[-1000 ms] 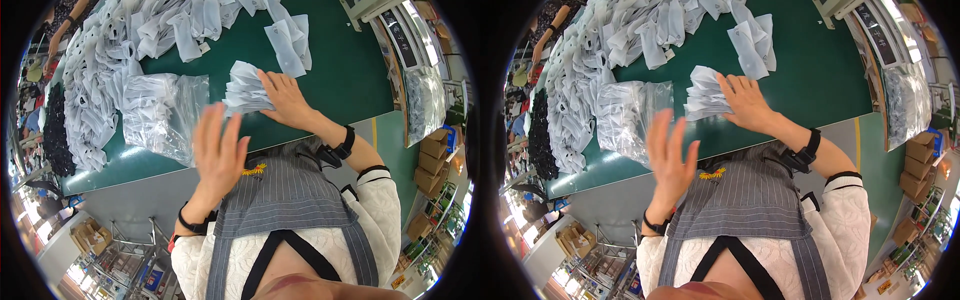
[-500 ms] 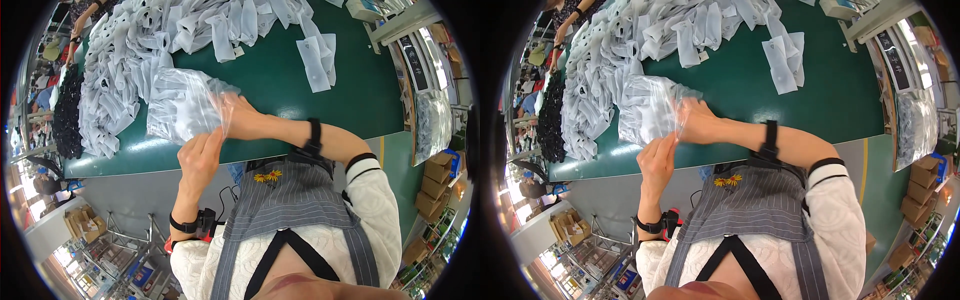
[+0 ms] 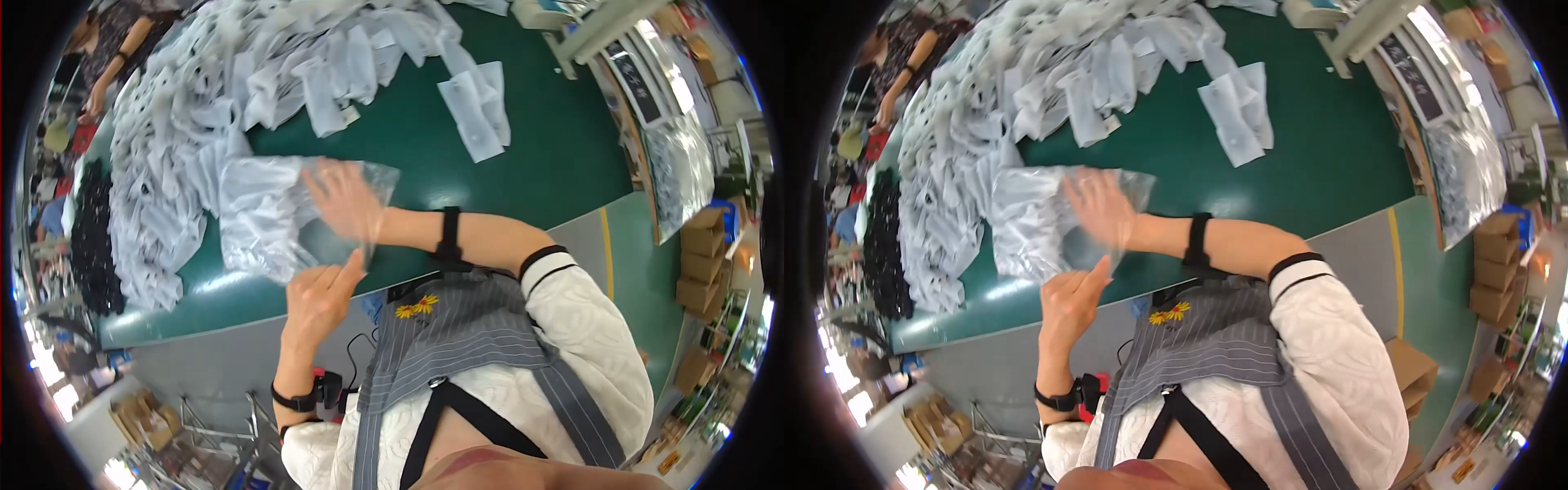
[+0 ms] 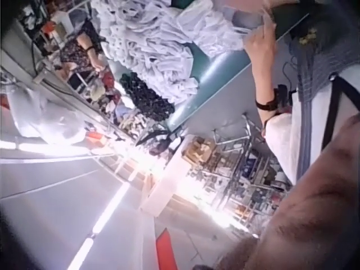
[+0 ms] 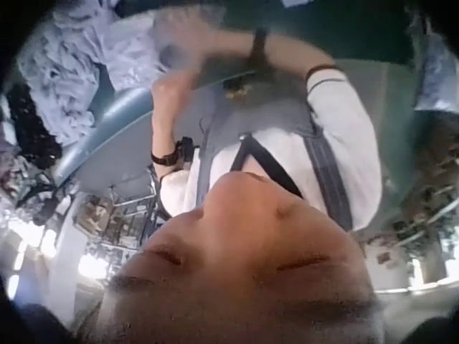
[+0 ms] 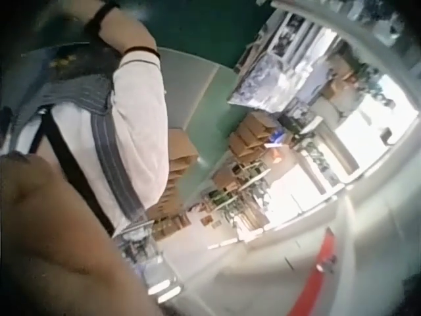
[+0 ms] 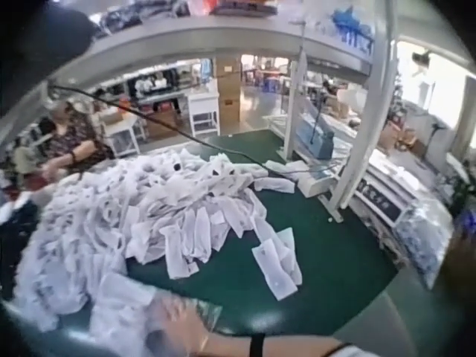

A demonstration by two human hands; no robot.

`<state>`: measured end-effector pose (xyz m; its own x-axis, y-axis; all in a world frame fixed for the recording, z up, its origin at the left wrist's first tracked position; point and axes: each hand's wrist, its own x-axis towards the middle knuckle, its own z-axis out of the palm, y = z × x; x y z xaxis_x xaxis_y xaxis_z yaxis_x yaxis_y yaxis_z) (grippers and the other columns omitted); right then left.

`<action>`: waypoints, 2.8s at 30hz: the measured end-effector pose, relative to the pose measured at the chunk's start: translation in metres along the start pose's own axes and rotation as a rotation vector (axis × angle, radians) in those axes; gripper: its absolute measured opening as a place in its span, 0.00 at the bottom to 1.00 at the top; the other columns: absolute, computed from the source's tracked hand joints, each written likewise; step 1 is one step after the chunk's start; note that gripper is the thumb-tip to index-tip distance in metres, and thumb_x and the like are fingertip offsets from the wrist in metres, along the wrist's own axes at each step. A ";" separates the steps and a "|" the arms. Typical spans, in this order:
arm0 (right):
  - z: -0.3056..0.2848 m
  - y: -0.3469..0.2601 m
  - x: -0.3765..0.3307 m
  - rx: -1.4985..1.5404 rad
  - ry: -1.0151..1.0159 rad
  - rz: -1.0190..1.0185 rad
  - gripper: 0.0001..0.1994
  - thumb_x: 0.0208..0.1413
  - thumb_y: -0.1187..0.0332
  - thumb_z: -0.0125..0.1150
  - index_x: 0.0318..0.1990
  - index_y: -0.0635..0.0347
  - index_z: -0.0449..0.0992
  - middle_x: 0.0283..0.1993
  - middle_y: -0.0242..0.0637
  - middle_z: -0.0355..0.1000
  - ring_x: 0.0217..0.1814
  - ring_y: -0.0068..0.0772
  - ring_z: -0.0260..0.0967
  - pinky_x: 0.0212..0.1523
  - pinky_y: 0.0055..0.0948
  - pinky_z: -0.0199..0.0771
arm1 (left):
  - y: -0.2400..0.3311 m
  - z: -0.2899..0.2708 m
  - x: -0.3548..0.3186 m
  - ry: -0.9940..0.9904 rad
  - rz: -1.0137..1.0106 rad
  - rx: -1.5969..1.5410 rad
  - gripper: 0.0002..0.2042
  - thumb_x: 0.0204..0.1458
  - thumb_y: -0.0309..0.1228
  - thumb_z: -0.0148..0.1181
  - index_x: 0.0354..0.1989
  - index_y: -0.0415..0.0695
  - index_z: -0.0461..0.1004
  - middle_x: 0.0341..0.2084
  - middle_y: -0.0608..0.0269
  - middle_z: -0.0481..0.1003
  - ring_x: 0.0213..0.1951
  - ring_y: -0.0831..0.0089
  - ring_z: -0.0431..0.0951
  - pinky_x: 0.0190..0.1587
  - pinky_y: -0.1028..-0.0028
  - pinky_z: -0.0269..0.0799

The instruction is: The person packages items by hand, picking up white foam sleeves, inserting black objects into them, and folding the sleeves. They then place the sleeved objects into a clear plastic bag and set the bag on a scale.

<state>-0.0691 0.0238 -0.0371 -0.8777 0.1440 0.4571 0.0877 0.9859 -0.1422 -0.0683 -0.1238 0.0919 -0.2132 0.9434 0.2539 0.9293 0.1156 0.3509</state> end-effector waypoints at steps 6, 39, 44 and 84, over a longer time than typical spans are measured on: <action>-0.058 0.052 -0.039 0.408 -0.002 -0.186 0.29 0.47 0.57 0.65 0.56 0.58 0.70 0.60 0.45 0.65 0.57 0.48 0.63 0.59 0.47 0.62 | 0.007 -0.006 0.010 0.019 -0.155 -0.016 0.19 0.45 0.29 0.67 0.48 0.43 0.78 0.15 0.63 0.66 0.18 0.65 0.67 0.22 0.67 0.62; -0.158 0.289 -0.092 0.974 0.257 0.826 0.09 0.56 0.67 0.60 0.38 0.64 0.71 0.33 0.32 0.70 0.33 0.20 0.69 0.35 0.22 0.74 | 0.066 0.130 0.102 0.044 0.066 -0.395 0.12 0.49 0.33 0.64 0.40 0.45 0.71 0.50 0.45 0.71 0.52 0.51 0.72 0.52 0.56 0.68; -0.134 0.179 -0.167 1.257 0.130 0.869 0.07 0.58 0.70 0.58 0.38 0.62 0.68 0.38 0.30 0.67 0.39 0.17 0.67 0.38 0.23 0.73 | 0.064 0.130 0.131 0.141 0.073 -0.222 0.13 0.44 0.32 0.67 0.38 0.45 0.74 0.57 0.51 0.66 0.61 0.53 0.64 0.61 0.53 0.58; 0.029 0.238 0.149 0.460 -0.193 0.334 0.17 0.56 0.54 0.56 0.37 0.62 0.75 0.38 0.46 0.75 0.40 0.51 0.73 0.41 0.45 0.72 | 0.036 0.169 0.094 0.094 0.015 -0.182 0.18 0.44 0.38 0.65 0.43 0.46 0.71 0.53 0.56 0.69 0.53 0.60 0.67 0.57 0.56 0.56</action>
<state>-0.1928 0.2777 -0.0287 -0.9111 0.3795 0.1609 0.1983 0.7457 -0.6362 -0.0042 0.0210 -0.0238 -0.2354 0.9104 0.3402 0.8644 0.0361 0.5015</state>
